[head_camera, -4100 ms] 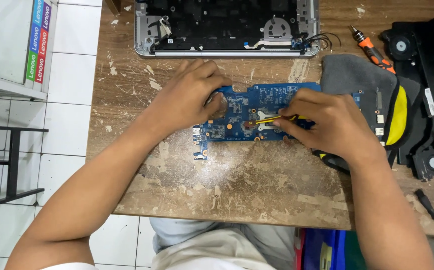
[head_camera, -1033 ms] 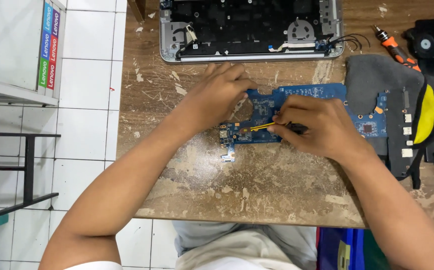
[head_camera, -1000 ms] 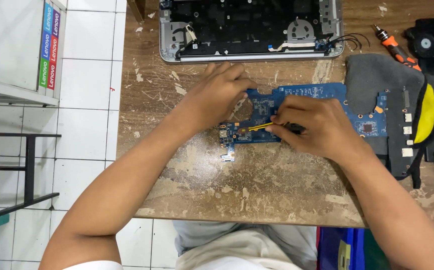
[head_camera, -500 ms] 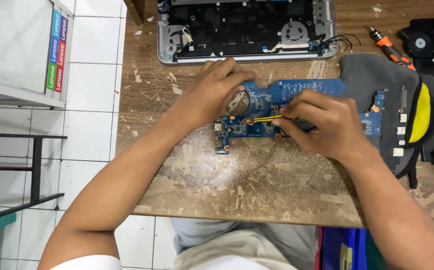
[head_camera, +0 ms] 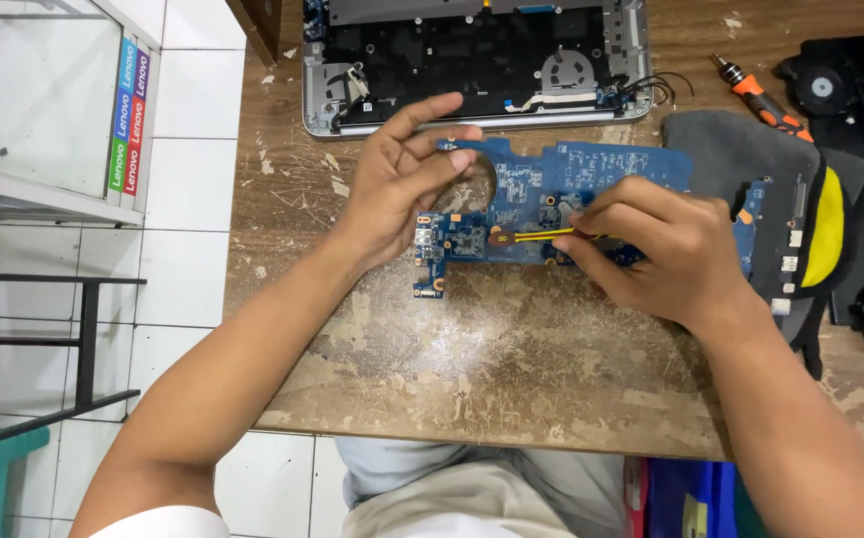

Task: Cleaning the CPU socket area and surrounding components on a laptop motherboard using a small plastic spudger tool.

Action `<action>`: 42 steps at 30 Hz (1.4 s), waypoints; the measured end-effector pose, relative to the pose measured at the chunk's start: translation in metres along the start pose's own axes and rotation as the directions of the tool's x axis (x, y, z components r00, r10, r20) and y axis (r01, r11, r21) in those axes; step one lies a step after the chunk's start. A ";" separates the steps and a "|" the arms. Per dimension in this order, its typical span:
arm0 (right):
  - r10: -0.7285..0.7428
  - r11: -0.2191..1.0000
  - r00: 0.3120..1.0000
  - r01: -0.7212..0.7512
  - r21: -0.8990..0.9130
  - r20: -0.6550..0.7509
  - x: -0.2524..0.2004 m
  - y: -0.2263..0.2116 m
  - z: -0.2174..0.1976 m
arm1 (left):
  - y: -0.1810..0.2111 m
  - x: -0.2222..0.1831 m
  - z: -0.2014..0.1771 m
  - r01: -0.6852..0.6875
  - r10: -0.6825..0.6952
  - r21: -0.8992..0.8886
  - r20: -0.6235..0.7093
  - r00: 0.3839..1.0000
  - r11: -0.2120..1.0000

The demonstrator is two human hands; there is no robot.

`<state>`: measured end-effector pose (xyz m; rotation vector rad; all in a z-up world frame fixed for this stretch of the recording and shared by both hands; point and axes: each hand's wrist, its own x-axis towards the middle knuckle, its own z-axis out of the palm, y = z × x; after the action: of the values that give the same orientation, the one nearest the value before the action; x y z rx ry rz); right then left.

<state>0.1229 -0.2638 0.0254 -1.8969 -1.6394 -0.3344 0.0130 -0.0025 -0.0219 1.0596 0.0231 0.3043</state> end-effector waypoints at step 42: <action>-0.100 0.981 0.993 0.088 0.172 0.062 0.005 -0.005 0.002 | 0.008 -0.022 0.045 0.244 -0.228 -0.221 0.096 0.969 0.944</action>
<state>0.1183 -0.2583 0.0281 -1.7263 -1.7494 -0.1616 -0.0027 -0.0425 0.0044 0.8249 0.0516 0.0500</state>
